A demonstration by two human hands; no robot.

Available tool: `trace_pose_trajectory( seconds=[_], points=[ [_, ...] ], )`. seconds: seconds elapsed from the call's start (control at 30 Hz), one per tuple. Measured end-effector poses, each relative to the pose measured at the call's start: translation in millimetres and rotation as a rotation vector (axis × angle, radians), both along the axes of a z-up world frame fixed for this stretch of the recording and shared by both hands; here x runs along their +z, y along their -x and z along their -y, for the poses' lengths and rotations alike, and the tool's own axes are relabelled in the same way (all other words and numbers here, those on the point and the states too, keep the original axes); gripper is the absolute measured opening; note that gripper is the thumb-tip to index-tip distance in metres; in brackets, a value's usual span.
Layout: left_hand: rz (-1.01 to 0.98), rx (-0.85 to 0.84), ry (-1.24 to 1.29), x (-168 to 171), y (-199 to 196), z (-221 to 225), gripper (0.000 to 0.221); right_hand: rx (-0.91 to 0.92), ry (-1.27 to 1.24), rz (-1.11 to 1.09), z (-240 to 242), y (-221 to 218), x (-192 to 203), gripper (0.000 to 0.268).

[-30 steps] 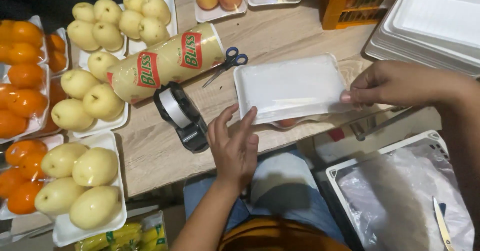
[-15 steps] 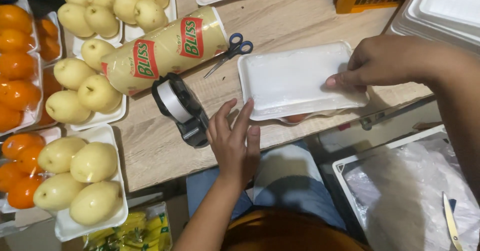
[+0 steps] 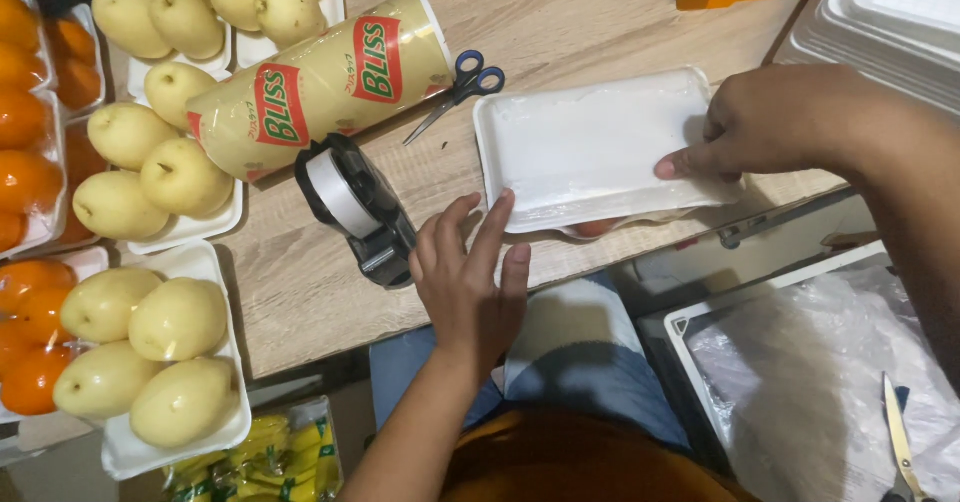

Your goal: The person wraps several trays of pears and apples with plastic film by hand, using a tape dispenser to secure the film on the underside of each tray.

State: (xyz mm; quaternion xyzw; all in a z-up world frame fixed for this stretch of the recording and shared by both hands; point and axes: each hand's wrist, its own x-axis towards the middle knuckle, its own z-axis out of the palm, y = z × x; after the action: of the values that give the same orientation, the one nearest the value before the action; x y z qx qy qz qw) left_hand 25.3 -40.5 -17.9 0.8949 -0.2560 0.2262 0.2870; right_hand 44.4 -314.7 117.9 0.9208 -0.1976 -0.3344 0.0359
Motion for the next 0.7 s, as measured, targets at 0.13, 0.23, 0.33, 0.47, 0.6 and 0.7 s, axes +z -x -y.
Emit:
trace_pose_trajectory(
  seconds=[0.13,0.23,0.33,0.47,0.6,0.7],
  points=[
    [0.109,0.007,-0.053,1.9,-5.0,-4.9,0.037,0.010,0.097,-0.027,-6.4,-0.6,0.7,0.083],
    [0.146,0.011,-0.115,7.3,-6.2,-6.8,0.038,-0.007,0.169,-0.034,-7.8,-1.2,-3.5,0.084],
    [0.146,-0.021,-0.083,7.2,-8.2,-8.2,0.037,-0.039,0.265,0.001,-3.4,-0.4,-11.4,0.103],
    [0.146,-0.027,-0.055,4.0,-8.7,-9.7,0.031,-0.080,0.209,-0.053,5.6,12.3,-11.6,0.113],
    [0.061,-0.070,-0.029,1.0,-5.4,-9.0,0.039,-0.218,-0.274,0.173,45.1,33.7,-41.9,0.065],
    [0.003,-0.093,-0.013,0.7,-5.9,-9.6,0.042,-0.355,-0.730,0.415,83.7,50.8,-79.2,0.028]
  ],
)
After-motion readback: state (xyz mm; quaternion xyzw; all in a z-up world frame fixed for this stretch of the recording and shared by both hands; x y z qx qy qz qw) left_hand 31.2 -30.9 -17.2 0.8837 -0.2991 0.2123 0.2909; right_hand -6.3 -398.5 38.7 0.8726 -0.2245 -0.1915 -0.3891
